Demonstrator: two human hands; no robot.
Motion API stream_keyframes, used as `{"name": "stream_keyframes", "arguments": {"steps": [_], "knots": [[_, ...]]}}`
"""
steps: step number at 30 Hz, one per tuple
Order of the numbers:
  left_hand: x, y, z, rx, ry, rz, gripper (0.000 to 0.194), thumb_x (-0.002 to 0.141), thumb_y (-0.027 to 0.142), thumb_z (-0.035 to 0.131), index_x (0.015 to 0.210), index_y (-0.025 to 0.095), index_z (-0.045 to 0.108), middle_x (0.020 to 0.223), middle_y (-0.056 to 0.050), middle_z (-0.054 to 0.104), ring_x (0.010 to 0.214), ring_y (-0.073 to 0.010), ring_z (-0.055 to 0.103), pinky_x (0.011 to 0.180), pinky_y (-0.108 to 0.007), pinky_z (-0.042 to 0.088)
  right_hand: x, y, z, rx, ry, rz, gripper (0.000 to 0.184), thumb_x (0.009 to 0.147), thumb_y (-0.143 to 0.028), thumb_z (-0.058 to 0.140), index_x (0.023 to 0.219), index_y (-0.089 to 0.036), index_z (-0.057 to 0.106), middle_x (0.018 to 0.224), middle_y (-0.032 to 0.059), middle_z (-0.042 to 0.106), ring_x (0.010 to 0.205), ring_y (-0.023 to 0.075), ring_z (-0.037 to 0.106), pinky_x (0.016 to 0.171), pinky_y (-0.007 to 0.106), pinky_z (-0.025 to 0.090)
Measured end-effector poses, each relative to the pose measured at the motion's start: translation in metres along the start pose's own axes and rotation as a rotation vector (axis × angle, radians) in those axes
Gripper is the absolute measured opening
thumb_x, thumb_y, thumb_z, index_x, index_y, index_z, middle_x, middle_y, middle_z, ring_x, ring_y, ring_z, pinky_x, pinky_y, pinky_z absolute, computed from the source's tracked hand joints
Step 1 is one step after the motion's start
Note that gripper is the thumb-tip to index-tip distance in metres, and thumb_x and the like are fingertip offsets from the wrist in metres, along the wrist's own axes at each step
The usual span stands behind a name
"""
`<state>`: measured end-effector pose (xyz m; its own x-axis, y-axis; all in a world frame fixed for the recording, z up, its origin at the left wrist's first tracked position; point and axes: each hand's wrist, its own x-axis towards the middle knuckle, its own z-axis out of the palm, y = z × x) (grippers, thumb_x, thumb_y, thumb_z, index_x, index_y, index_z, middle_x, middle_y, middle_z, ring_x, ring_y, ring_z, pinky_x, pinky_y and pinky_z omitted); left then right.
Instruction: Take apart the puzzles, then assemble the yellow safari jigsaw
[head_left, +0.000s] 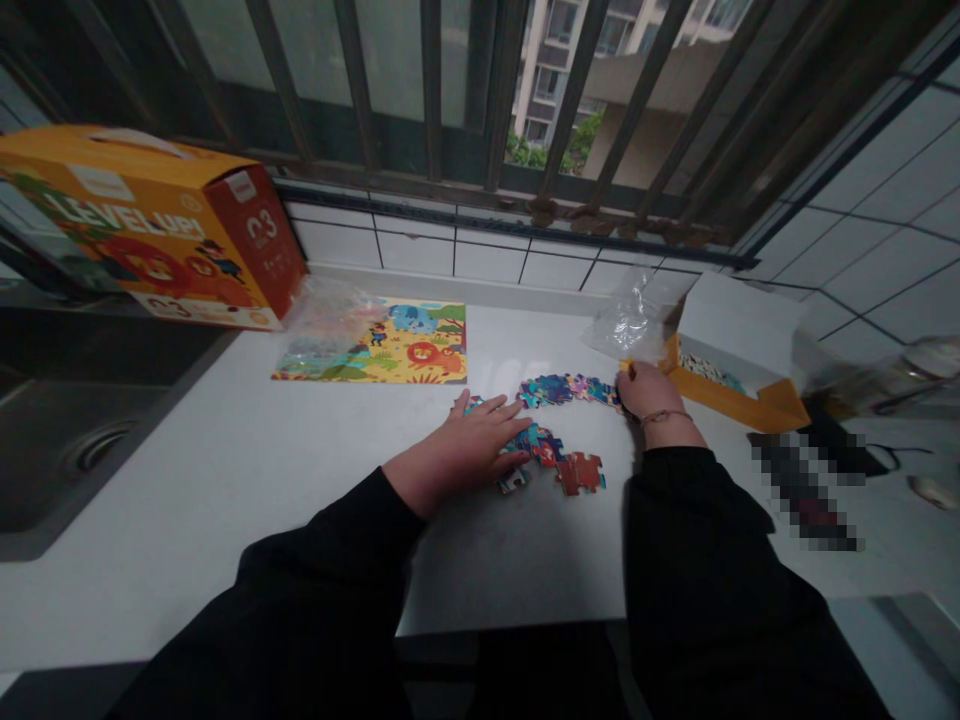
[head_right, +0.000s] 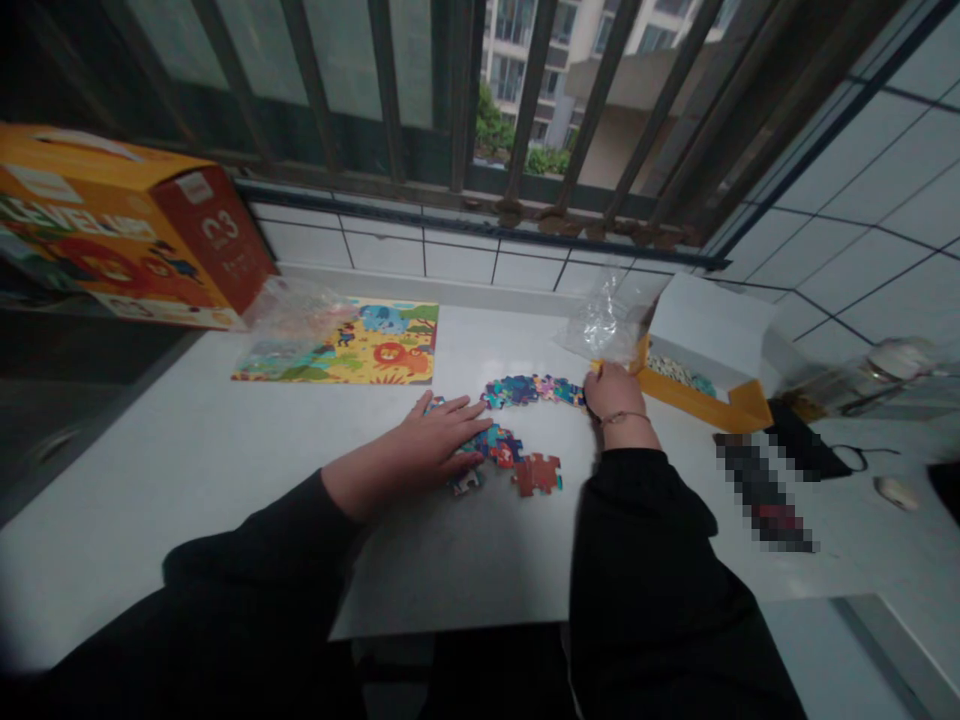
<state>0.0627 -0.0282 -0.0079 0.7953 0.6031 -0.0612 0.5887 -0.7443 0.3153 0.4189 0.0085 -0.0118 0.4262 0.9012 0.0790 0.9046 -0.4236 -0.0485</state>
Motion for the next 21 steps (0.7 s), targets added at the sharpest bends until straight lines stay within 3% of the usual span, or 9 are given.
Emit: {"name": "stream_keyframes", "arguments": {"steps": [2,6,11,14,18,21], "knots": [[0.000,-0.001,0.001,-0.001,0.008,-0.011,0.062,0.117,0.060,0.048,0.173,0.034,0.047,0.187,-0.009,0.036,0.173,-0.0370,0.031,0.139,-0.076,0.016,0.003,0.004,0.002,0.006,0.011,0.006,0.045,0.108,-0.031,0.052,0.133,-0.003,0.077,0.133,0.0288,0.078,0.119,0.0341,0.074,0.099,0.039,0.052],[-0.001,-0.004,0.000,0.025,0.027,-0.160,0.064,0.118,0.059,0.042,0.175,0.030,0.044,0.188,-0.013,0.032,0.174,-0.0392,0.028,0.137,-0.077,0.018,0.008,0.010,0.005,0.082,0.056,0.032,0.041,0.102,-0.034,0.064,0.130,-0.008,0.079,0.123,0.0228,0.082,0.111,0.0325,0.075,0.098,0.040,0.052],[-0.006,-0.013,-0.010,0.011,0.064,-0.251,0.061,0.120,0.048,0.032,0.172,0.020,0.048,0.186,-0.017,0.034,0.173,-0.0355,0.032,0.139,-0.064,0.027,0.007,0.010,0.002,0.188,0.126,0.055,0.054,0.094,-0.030,0.073,0.142,-0.005,0.073,0.128,0.0241,0.079,0.116,0.0338,0.072,0.105,0.043,0.052],[-0.011,-0.020,-0.014,0.026,0.056,-0.274,0.064,0.120,0.046,0.030,0.174,0.015,0.044,0.187,-0.019,0.032,0.175,-0.0340,0.030,0.140,-0.061,0.027,-0.005,0.003,-0.006,0.276,0.152,-0.047,0.044,0.096,-0.022,0.063,0.136,-0.009,0.078,0.125,0.0209,0.080,0.116,0.0328,0.072,0.105,0.043,0.053],[-0.025,-0.022,-0.011,0.033,0.022,-0.298,0.069,0.119,0.048,0.030,0.179,0.014,0.034,0.189,-0.018,0.025,0.177,-0.0342,0.023,0.140,-0.063,0.025,-0.041,-0.009,-0.015,0.368,0.209,-0.291,0.037,0.103,-0.027,0.057,0.127,-0.014,0.082,0.125,0.0188,0.079,0.119,0.0324,0.070,0.109,0.043,0.053],[-0.049,-0.019,-0.007,0.041,0.018,-0.355,0.069,0.119,0.049,0.030,0.181,0.019,0.031,0.189,-0.015,0.023,0.176,-0.0347,0.023,0.139,-0.065,0.026,-0.081,-0.015,-0.014,0.321,0.116,-0.414,0.040,0.109,-0.031,0.051,0.127,-0.017,0.084,0.122,0.0176,0.079,0.120,0.0320,0.070,0.112,0.044,0.053]]}}
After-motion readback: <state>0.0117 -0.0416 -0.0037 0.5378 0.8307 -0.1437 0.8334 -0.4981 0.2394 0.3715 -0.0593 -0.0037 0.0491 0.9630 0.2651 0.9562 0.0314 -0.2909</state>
